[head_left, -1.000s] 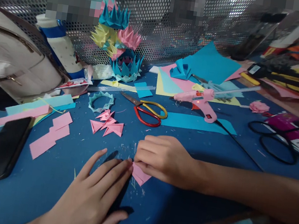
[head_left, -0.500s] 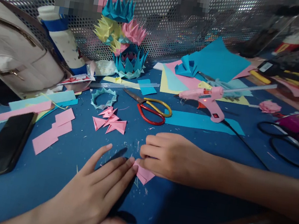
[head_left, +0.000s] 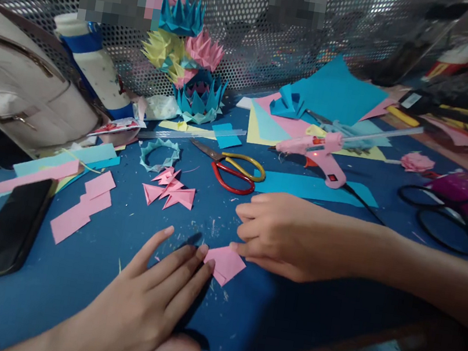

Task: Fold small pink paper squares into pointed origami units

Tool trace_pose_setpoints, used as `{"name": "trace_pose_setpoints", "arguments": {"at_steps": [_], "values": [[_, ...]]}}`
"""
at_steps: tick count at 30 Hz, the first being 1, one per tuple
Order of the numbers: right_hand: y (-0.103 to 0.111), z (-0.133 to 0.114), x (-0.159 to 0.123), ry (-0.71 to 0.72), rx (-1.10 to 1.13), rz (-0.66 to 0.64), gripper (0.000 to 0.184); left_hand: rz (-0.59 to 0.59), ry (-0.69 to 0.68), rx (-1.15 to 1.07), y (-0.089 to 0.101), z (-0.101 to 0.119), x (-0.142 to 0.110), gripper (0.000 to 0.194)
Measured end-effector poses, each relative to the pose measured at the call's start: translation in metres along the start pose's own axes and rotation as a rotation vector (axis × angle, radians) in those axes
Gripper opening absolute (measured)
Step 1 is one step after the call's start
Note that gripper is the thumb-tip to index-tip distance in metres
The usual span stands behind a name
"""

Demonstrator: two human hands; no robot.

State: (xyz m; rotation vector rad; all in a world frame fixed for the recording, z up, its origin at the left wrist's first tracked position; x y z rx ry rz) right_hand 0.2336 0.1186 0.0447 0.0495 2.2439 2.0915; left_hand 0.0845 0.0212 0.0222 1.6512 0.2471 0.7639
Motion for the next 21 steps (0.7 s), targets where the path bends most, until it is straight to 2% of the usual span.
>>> {"name": "trace_pose_setpoints", "arguments": {"at_steps": [4,6,9,13,17,21], "values": [[-0.006,0.006,0.003,0.021,0.107,0.170,0.025,0.068,0.087,-0.058,0.004,-0.006,0.010,0.031],[-0.012,0.009,0.004,0.015,0.169,0.219,0.022,0.088,0.115,-0.105,0.005,-0.009,0.016,0.024],[-0.019,0.011,0.007,-0.008,0.193,0.268,0.023,0.098,0.102,-0.121,0.007,-0.011,0.023,0.027],[-0.020,0.009,0.010,-0.087,0.233,0.281,0.013,0.110,0.052,-0.153,0.007,-0.007,0.026,0.024],[-0.020,0.009,0.010,-0.199,0.350,0.260,0.008,0.133,-0.046,-0.126,0.007,0.000,0.027,0.031],[-0.020,0.009,0.010,-0.222,0.409,0.240,0.008,0.143,-0.089,-0.110,0.006,0.002,0.028,0.033]]}}
Point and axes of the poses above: each hand's wrist, its own x-axis towards the middle knuckle, its own y-axis out of the back of the hand, z = x × y, the point moved 6 cm from there along x, towards the middle knuckle, and after that the axes turned 2 degrees about -x, right-handed, at the moved point
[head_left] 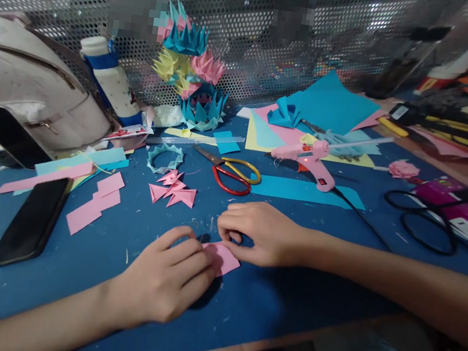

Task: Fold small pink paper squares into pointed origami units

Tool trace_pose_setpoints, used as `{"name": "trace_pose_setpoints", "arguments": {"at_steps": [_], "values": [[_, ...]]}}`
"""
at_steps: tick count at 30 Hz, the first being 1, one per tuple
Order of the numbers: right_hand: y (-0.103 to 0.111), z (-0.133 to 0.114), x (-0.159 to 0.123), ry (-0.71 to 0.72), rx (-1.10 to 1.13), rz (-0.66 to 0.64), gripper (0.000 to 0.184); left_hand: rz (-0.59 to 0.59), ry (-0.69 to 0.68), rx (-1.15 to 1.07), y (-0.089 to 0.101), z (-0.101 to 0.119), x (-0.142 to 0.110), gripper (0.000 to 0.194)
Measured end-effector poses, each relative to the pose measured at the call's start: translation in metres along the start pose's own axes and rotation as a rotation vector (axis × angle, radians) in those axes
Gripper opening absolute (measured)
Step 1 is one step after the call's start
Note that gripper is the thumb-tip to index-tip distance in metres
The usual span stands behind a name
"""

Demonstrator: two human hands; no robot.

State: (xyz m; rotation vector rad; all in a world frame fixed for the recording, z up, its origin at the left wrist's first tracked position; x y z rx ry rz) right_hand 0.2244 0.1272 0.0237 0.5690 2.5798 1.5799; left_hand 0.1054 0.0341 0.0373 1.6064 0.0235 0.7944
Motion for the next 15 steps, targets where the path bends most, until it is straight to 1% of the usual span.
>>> {"name": "trace_pose_setpoints", "arguments": {"at_steps": [2,6,10,13,15], "values": [[0.000,0.000,0.000,0.002,0.006,-0.006,0.007,-0.007,0.026,-0.029,-0.001,-0.004,0.001,0.033],[-0.001,0.001,0.000,-0.001,0.011,-0.011,0.007,-0.043,0.127,-0.159,-0.005,-0.017,0.004,0.033],[0.000,0.000,0.000,0.003,-0.011,-0.009,0.008,-0.073,0.204,-0.272,-0.010,-0.030,0.008,0.029],[0.000,-0.001,0.000,0.018,-0.008,-0.003,0.007,-0.064,0.213,-0.265,-0.012,-0.033,0.010,0.029],[0.001,-0.002,-0.001,0.028,-0.010,0.017,0.006,-0.040,0.189,-0.216,-0.011,-0.030,0.009,0.030]]}}
Point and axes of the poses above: each hand's wrist, its own x-axis towards the middle knuckle, its own y-axis out of the back of the hand, z = x × y, the point moved 6 cm from there along x, towards the middle knuckle, and after that the axes turned 2 degrees about -x, right-handed, at the moved point
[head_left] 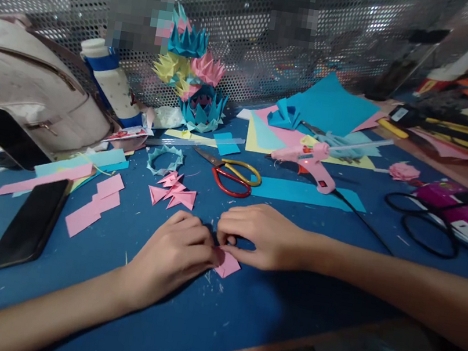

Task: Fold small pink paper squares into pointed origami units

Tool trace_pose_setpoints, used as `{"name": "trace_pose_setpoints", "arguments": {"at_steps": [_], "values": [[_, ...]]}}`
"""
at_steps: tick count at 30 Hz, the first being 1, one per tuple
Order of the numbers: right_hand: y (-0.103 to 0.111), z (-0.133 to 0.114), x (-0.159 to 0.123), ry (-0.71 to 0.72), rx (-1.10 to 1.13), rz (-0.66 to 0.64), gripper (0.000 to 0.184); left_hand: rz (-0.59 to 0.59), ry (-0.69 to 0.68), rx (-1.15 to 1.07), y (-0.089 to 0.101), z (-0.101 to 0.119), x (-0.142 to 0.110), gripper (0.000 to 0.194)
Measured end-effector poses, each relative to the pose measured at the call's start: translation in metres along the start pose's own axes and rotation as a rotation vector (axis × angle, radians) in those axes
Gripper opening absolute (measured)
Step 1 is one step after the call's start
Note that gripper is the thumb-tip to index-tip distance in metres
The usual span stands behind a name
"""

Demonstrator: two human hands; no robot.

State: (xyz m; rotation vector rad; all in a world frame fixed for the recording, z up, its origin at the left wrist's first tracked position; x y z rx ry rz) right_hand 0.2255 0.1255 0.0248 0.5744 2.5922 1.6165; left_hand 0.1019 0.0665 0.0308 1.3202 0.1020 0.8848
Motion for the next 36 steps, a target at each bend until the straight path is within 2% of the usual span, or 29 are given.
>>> {"name": "trace_pose_setpoints", "arguments": {"at_steps": [4,6,9,13,17,23,29,32,36], "values": [[0.001,-0.005,-0.004,0.103,-0.103,0.075,0.015,0.042,-0.107,0.157,-0.001,0.019,-0.011,0.037],[0.001,-0.010,-0.006,0.173,-0.233,0.113,0.022,0.053,-0.123,0.225,-0.002,0.029,-0.020,0.033],[-0.001,-0.017,-0.009,0.250,-0.437,0.134,0.028,0.062,-0.073,0.288,-0.005,0.038,-0.034,0.028],[-0.002,-0.024,-0.011,0.342,-0.574,0.126,0.027,0.041,0.014,0.338,-0.008,0.038,-0.046,0.037],[0.000,-0.021,-0.009,0.325,-0.512,0.089,0.026,0.014,0.030,0.370,-0.004,0.034,-0.048,0.049],[0.000,-0.017,-0.007,0.280,-0.375,0.013,0.031,-0.146,-0.094,0.423,-0.001,0.032,-0.045,0.070],[0.004,-0.011,-0.007,0.303,-0.299,-0.072,0.032,-0.138,-0.077,0.416,-0.001,0.028,-0.041,0.079],[0.010,-0.004,-0.005,0.328,-0.194,-0.123,0.021,-0.129,-0.076,0.430,-0.002,0.030,-0.041,0.079],[0.019,0.003,-0.005,0.289,-0.105,-0.196,0.017,-0.148,-0.056,0.420,-0.005,0.030,-0.044,0.077]]}}
Point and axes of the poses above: each hand's wrist, its own x-axis towards the middle knuckle, its own y-axis out of the back of the hand, z = x × y, the point moved 6 cm from there along x, towards the middle knuckle, and after that the axes turned 2 degrees about -x, right-handed, at the moved point
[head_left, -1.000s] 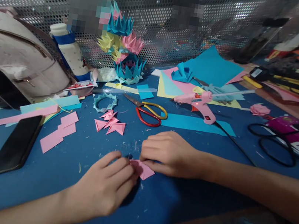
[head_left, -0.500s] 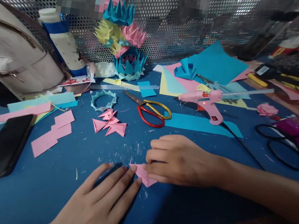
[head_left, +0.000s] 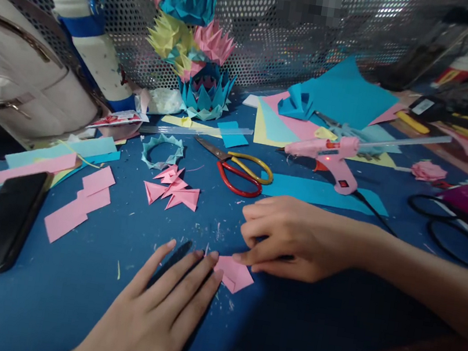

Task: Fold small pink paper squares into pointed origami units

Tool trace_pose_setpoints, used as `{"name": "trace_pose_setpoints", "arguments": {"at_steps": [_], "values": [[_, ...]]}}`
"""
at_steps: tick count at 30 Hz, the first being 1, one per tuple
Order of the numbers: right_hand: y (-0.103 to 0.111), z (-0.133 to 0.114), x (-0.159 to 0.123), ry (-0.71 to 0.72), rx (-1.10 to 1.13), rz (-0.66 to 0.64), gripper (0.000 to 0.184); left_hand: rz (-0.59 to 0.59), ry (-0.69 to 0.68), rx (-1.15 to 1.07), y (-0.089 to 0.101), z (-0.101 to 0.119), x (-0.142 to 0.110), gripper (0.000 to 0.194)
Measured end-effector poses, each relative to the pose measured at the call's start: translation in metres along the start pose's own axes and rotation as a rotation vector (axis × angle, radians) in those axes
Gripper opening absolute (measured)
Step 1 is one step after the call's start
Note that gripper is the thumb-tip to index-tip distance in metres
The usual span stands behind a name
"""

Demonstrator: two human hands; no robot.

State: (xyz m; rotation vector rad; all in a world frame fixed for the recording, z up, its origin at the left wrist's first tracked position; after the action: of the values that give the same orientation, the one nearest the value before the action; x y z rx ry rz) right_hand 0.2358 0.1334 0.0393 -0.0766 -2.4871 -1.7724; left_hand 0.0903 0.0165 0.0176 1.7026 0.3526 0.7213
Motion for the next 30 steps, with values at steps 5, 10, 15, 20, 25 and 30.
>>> {"name": "trace_pose_setpoints", "arguments": {"at_steps": [5,10,15,20,25,30], "values": [[0.001,-0.001,-0.001,0.005,0.006,0.027,0.018,0.041,0.051,-0.097,0.000,-0.002,-0.002,0.072],[-0.010,0.003,0.006,-0.010,0.112,0.161,0.016,0.052,0.070,-0.195,0.003,-0.006,0.005,0.048],[-0.019,0.004,0.013,-0.147,0.155,0.160,0.014,0.119,0.100,-0.345,0.008,-0.023,0.021,0.025],[-0.018,-0.004,0.012,-0.077,0.195,0.131,0.008,0.087,0.132,-0.500,0.006,-0.032,0.038,0.017],[-0.015,-0.003,0.009,-0.058,0.243,0.122,0.012,0.073,0.098,-0.574,0.002,-0.031,0.042,0.023],[-0.013,-0.005,0.008,-0.014,0.211,0.085,0.017,0.080,-0.040,-0.595,0.003,-0.034,0.037,0.031]]}}
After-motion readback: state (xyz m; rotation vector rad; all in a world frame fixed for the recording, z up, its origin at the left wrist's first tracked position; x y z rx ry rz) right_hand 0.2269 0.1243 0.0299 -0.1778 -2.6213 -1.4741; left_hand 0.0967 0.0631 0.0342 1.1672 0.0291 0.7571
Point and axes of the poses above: each hand's wrist, its own x-axis towards the middle knuckle, its own y-axis out of the back of the hand, z = x × y, the point moved 6 cm from there along x, towards the middle knuckle, and after that the axes turned 2 degrees about -x, right-handed, at the moved point
